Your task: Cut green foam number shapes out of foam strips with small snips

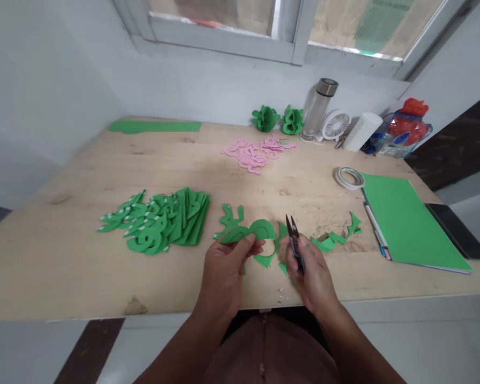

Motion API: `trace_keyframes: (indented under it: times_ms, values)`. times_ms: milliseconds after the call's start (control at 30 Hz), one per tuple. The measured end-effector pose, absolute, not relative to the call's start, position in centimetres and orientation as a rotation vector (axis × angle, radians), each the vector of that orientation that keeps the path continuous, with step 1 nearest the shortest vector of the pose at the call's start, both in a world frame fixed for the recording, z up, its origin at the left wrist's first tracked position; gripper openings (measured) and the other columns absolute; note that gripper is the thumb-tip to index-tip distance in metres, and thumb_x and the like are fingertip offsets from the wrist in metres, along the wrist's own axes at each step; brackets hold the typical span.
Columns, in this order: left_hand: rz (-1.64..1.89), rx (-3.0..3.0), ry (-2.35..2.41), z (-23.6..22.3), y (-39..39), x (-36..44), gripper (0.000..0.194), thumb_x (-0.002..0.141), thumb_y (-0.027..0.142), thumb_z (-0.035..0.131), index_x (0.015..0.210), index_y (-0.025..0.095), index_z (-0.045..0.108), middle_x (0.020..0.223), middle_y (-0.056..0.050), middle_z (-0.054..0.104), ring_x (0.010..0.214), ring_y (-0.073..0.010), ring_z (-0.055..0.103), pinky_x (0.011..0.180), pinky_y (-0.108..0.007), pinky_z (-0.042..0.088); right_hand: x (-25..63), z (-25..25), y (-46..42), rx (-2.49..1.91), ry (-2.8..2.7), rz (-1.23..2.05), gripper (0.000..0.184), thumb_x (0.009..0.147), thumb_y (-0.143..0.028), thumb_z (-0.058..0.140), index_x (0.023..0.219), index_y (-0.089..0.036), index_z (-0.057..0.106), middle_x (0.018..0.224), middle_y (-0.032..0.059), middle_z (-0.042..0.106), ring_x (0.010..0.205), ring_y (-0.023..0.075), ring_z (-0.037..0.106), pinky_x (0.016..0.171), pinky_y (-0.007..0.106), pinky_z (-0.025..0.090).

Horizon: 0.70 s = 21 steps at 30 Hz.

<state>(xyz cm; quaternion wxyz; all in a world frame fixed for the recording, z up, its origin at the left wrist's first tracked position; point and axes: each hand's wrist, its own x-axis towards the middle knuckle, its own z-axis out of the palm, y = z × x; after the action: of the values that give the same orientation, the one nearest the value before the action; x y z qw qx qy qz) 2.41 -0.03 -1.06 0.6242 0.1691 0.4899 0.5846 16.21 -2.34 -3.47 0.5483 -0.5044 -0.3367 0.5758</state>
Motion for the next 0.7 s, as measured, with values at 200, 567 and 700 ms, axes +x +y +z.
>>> trace_keyframes:
  times_ms: [200, 567, 700]
  values:
    - [1.43, 0.323, 1.067, -0.5, 0.2, 3.1, 0.014, 0.057, 0.021, 0.085, 0.06, 0.016, 0.072, 0.06, 0.001, 0.073, 0.059, -0.0112, 0.065, 0.064, -0.023, 0.055, 14.7, -4.6, -3.9, -1.182, -0.766, 1.432, 0.043, 0.09, -0.061, 0.059, 0.091, -0.018, 0.063, 0.06, -0.0049, 0.044, 0.048, 0.0091, 0.03, 0.043, 0.023, 0.021]
    - [1.414, 0.32, 1.058, 0.1, -0.1, 4.1, 0.012, 0.062, 0.02, 0.082, 0.067, 0.017, 0.071, 0.067, 0.0, 0.074, 0.063, -0.0136, 0.07, 0.072, -0.028, 0.059, 14.2, -4.3, -4.1, -1.079, -0.842, 1.513, 0.039, 0.094, -0.057, 0.055, 0.089, -0.019, 0.061, 0.06, -0.0046, 0.044, 0.05, 0.0104, 0.029, 0.044, 0.023, 0.02]
    - [1.401, 0.333, 1.064, 0.2, -0.2, 4.2, 0.013, 0.062, 0.019, 0.081, 0.068, 0.017, 0.07, 0.065, 0.001, 0.074, 0.06, -0.0136, 0.069, 0.069, -0.027, 0.059, 14.2, -4.2, -3.9, -1.058, -0.828, 1.501, 0.038, 0.094, -0.056, 0.056, 0.087, -0.019, 0.061, 0.057, -0.006, 0.043, 0.048, 0.01, 0.027, 0.042, 0.023, 0.019]
